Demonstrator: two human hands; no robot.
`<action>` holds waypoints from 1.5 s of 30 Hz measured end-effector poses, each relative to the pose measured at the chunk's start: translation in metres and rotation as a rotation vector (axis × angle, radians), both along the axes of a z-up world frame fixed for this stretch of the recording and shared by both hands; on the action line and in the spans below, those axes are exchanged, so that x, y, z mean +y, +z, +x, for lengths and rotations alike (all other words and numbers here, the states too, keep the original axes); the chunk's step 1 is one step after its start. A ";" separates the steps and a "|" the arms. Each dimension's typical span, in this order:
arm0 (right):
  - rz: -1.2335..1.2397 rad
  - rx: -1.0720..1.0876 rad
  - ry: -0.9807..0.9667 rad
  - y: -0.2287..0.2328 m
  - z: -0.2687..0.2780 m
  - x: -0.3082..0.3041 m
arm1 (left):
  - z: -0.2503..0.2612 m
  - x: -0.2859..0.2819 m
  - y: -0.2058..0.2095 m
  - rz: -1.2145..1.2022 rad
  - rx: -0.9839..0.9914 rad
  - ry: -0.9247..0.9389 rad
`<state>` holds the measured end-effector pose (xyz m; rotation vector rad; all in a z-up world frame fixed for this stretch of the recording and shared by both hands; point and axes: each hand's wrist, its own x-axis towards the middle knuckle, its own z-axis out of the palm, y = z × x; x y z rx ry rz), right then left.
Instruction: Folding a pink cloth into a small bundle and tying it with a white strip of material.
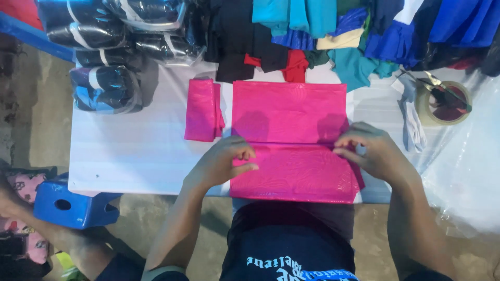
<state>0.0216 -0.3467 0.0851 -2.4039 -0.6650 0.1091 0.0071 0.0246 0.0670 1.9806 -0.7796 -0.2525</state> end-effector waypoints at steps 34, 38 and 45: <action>0.030 -0.061 -0.264 -0.037 -0.048 -0.008 | -0.018 0.000 0.001 0.178 -0.341 0.194; 0.035 -0.205 -0.220 -0.036 0.002 -0.008 | 0.030 -0.002 -0.004 0.184 -0.389 0.223; 0.003 -0.239 -0.156 -0.051 0.068 -0.014 | 0.094 -0.004 -0.028 0.290 -0.334 0.222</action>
